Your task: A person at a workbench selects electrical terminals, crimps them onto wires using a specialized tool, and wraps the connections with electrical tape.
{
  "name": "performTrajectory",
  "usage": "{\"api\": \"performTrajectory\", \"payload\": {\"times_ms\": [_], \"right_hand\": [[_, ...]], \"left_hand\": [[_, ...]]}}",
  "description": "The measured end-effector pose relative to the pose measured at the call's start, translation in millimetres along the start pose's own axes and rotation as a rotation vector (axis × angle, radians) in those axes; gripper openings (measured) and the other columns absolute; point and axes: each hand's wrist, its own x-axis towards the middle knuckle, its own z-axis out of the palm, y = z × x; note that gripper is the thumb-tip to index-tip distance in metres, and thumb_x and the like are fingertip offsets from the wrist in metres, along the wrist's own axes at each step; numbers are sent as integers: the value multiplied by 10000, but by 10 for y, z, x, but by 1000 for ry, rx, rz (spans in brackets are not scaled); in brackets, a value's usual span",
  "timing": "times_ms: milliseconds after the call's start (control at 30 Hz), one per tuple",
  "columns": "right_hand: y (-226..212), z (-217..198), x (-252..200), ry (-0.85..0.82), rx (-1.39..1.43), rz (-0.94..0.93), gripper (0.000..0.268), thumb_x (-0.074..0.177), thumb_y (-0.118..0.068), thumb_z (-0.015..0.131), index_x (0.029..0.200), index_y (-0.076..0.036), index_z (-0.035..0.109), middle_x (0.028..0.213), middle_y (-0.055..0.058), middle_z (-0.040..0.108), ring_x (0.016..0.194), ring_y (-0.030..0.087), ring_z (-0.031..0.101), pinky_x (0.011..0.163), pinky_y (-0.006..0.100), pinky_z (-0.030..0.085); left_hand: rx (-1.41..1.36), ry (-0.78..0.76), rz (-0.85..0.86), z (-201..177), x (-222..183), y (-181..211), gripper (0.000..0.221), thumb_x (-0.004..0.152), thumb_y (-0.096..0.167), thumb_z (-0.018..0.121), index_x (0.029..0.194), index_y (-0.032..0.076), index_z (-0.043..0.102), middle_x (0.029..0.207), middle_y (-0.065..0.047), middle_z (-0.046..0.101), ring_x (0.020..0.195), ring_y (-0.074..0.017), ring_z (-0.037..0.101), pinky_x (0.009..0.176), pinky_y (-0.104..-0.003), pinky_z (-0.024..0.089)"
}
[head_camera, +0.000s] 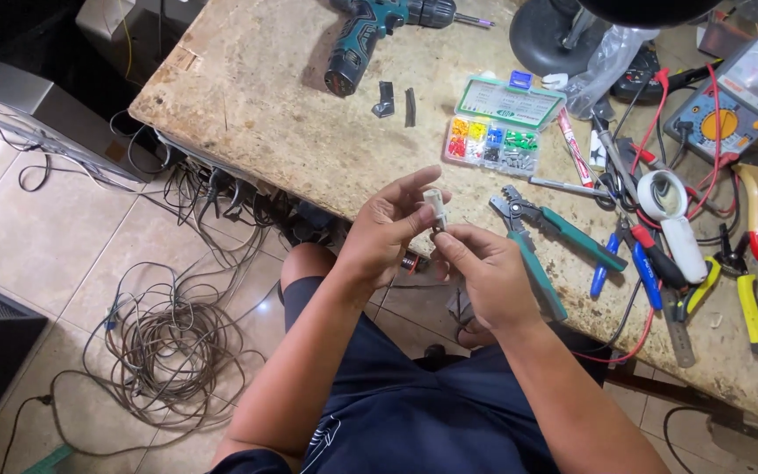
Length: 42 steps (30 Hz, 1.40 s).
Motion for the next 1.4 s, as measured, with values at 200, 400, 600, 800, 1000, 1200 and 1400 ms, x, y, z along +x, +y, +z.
{"api": "performTrajectory", "payload": {"times_ms": [200,400,600,800,1000,1200,1400], "right_hand": [[86,23,-33,23,70,110,124,994,-69,686,907,-8,750,665,125,661,512,169,611,483,282,522],[103,-39,-63,3,40,122,133,1012,-72,668,945,10,748,724,144,676,577,169,625,537,293,540],[74,-102,-70,-4,110,135,103,976,-63,695,1000,31,730,757,128,680,641,124,588,497,208,440],[-28,-37,-89,30,70,82,94,994,-78,689,951,4,709,736,106,647,622,113,543,497,208,414],[21,-153,30,-86,77,71,119,1005,-39,653,1029,51,728,727,168,660,625,203,631,581,290,514],[-110,-385,57,-300,-45,271,266,1021,-108,596,1186,68,706,772,103,619,689,157,583,580,237,468],[-183,-497,-70,-308,-135,250,294,1008,-122,593,1211,43,728,638,98,628,451,136,492,383,217,395]], "left_hand": [[-232,113,-228,-58,-10,-175,451,913,104,791,1335,28,651,1158,-160,723,895,-117,656,796,-194,549],[-195,125,-216,-62,-41,-197,428,901,101,808,1302,33,675,1129,-141,724,885,-112,654,759,-194,537],[-81,81,-74,-23,-50,-103,400,880,91,830,1250,32,690,1083,-100,725,848,-115,678,784,-256,613],[-189,2,-3,-153,0,-467,351,934,30,763,1268,13,654,1101,-206,702,723,-297,728,670,-405,639],[-11,58,-19,48,63,98,394,924,54,774,1292,1,643,1133,-195,662,936,-256,666,826,-439,647],[59,67,279,-253,502,751,334,994,45,743,1305,116,641,1208,-122,691,1043,-238,689,935,-444,630],[-65,378,47,-236,432,868,306,951,-1,688,1221,142,708,1162,-51,695,1048,-205,641,932,-350,582]]}}
